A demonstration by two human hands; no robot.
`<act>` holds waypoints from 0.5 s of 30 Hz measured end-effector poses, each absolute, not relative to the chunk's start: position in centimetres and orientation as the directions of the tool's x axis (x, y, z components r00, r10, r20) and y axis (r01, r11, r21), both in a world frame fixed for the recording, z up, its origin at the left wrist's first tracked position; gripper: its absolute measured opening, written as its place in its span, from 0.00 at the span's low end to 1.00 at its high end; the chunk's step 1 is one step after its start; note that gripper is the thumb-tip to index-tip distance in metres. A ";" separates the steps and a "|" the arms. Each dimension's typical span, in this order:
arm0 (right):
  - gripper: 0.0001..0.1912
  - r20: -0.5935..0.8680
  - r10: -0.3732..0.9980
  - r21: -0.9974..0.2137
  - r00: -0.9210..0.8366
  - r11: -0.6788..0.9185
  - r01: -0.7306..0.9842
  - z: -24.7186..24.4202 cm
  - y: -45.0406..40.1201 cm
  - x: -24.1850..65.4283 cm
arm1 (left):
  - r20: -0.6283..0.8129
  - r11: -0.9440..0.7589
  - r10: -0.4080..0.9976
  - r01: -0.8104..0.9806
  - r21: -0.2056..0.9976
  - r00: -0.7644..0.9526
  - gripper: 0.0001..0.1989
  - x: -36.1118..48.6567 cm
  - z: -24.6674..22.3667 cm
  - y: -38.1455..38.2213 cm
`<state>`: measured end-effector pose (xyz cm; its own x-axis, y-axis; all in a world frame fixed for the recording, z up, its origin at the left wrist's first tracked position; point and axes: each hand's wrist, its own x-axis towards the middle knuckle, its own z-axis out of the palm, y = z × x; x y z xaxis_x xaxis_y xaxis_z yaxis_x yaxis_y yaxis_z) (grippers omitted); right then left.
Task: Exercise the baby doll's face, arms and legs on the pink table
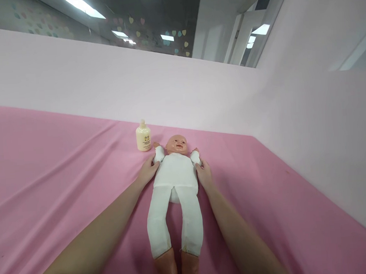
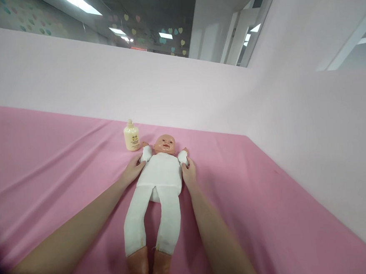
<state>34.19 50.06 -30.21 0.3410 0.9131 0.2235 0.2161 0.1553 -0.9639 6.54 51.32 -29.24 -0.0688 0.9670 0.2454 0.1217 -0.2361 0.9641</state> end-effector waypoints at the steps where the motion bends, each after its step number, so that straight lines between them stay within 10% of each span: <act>1: 0.24 0.227 0.911 -0.964 0.345 0.159 0.214 -30.3 50.1 34.2 | 0.242 -0.233 0.968 0.118 0.965 -0.067 0.25 6.5 -29.3 51.3; 15: 0.28 0.187 0.930 -0.977 0.316 0.141 0.161 -30.2 50.0 34.3 | 0.219 -0.219 0.975 0.198 0.955 0.022 0.34 6.2 -30.0 51.9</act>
